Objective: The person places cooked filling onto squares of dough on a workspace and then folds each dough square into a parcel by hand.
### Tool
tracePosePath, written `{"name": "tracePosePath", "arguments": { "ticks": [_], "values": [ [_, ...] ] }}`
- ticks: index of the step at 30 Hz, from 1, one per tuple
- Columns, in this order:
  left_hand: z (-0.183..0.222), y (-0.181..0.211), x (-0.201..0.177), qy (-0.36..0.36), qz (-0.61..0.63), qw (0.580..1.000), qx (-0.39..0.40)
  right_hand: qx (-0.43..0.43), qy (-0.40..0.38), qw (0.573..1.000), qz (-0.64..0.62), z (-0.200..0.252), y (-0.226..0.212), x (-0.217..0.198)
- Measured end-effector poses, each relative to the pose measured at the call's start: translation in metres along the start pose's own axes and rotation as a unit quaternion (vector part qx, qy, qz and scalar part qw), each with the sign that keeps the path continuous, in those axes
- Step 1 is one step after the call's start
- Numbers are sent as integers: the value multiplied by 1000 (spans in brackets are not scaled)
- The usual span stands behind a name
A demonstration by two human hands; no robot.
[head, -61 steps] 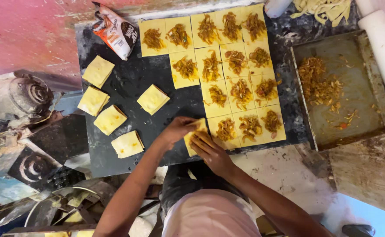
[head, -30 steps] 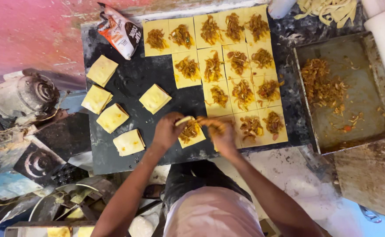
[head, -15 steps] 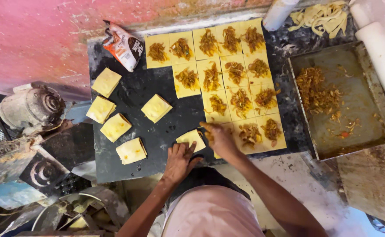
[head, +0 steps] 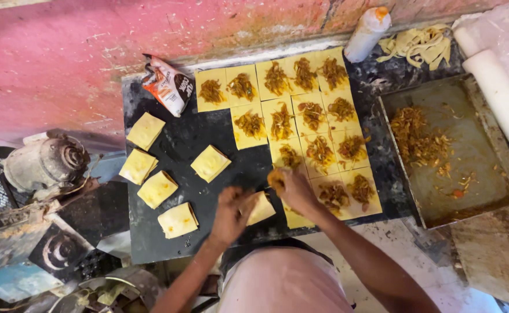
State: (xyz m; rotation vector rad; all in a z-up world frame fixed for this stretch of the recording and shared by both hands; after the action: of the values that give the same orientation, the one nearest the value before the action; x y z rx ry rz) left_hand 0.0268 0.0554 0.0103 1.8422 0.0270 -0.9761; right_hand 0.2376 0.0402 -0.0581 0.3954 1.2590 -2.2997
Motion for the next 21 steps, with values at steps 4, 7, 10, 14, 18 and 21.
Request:
{"name": "tracePosePath", "arguments": {
  "ticks": [4, 7, 10, 14, 18, 21],
  "values": [
    [-67, -70, -19, 116, 80, 989, -37, -208, 129, 966, 82, -53, -64, -46],
    [-138, -138, -25, 201, 124, 971, -27, -375, 151, 886, 227, -99, -108, -50],
    [-196, -204, -10, 106, 73, 973, -190, -397, 187, 814, 380, -127, -121, -37],
    [-230, -222, 10, 53, -90, 959, -263, -273, 124, 895, 330, -141, -93, -23],
    [-232, -198, 37, 123, -193, 925, -302, -316, 160, 849, 392, -125, -69, -3],
    [-235, -199, 44, 79, -58, 939, -329, -304, 174, 847, 400, -119, -63, 0]
  ]
}}
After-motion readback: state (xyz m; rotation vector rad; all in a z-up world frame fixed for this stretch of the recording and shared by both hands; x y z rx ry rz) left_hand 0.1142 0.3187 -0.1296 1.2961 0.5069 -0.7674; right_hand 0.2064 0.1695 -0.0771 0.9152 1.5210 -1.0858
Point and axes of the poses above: each hand's wrist, its own z-axis away from the middle knuckle, its own x-axis out of the palm, y = z × x, the point moved 5 cm from there along -z, towards the middle knuckle, and after that the axes turned 8 degrees about -y, right-handed, at the moved point
